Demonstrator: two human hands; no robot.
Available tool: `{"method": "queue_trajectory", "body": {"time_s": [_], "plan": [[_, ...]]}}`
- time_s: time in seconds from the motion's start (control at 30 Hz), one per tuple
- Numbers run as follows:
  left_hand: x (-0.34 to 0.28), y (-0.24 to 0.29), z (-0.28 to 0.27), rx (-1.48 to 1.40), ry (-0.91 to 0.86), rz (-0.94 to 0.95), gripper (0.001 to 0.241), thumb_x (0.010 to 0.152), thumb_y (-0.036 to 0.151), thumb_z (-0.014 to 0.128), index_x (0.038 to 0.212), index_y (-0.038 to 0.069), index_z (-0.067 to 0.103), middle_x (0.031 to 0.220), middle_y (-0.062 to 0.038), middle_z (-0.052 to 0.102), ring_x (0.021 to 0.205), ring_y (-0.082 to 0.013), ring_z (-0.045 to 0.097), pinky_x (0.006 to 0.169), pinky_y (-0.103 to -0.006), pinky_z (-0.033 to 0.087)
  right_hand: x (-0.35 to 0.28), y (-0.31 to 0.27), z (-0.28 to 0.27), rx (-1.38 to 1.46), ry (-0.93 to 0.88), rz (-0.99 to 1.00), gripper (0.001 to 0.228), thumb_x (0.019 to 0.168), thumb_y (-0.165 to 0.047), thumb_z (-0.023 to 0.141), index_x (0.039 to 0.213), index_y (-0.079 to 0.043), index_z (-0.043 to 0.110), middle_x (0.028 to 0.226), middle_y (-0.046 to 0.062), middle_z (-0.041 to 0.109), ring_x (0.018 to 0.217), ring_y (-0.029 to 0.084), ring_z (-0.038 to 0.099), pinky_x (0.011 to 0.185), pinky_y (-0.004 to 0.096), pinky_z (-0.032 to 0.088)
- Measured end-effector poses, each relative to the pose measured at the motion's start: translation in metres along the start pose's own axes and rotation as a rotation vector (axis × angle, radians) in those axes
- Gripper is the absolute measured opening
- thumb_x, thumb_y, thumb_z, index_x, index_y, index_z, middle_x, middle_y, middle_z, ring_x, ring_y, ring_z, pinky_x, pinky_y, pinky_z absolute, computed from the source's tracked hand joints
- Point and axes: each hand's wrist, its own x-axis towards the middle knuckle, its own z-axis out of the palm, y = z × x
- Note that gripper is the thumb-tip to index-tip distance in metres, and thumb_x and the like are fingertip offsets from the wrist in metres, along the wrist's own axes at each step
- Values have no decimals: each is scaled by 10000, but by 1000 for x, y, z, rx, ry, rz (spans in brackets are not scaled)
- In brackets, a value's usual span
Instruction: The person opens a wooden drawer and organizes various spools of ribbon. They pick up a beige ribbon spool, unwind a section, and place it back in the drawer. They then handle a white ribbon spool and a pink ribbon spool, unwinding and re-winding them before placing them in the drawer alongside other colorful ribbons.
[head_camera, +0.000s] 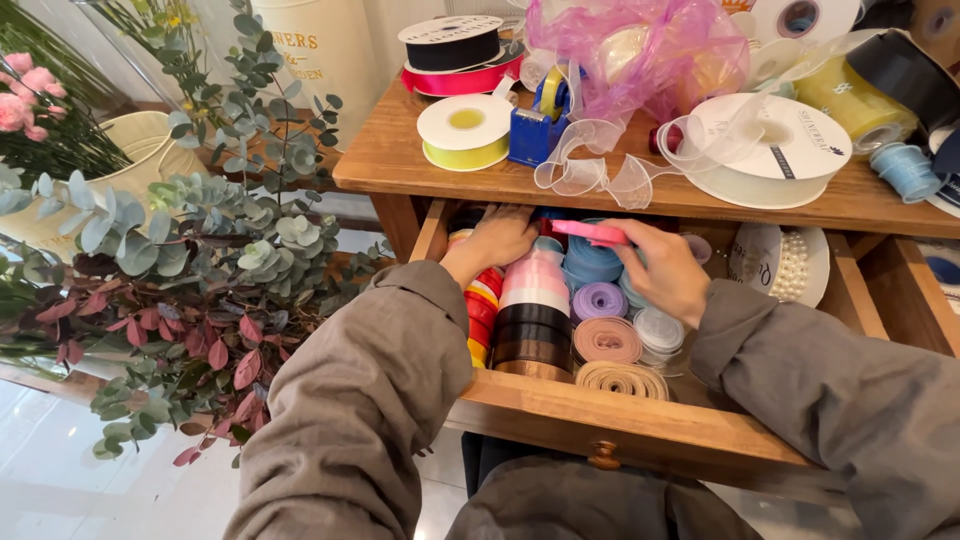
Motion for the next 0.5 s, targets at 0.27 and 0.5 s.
{"method": "queue_trajectory", "body": {"time_s": [0.27,0.5], "plan": [[32,-11,22,-20,-81,-197,599,975,462,338,1457,142,492,1461,-125,552,1411,-317,436,1190,-611,47,4,6,23,-87,73,-113,253,997,-37,586,1240,-47,658,1098,168,708,1011,377,684,833,441,564],[18,21,-4,23,-17,-199,585,969,443,341,1419,121,531,1421,-160,577,1377,-343,472,1170,-619,140,-6,45,36,-347,52,-109,203,1010,-142,597,1196,-106,669,981,116,717,913,335,704,778,422,571]]}}
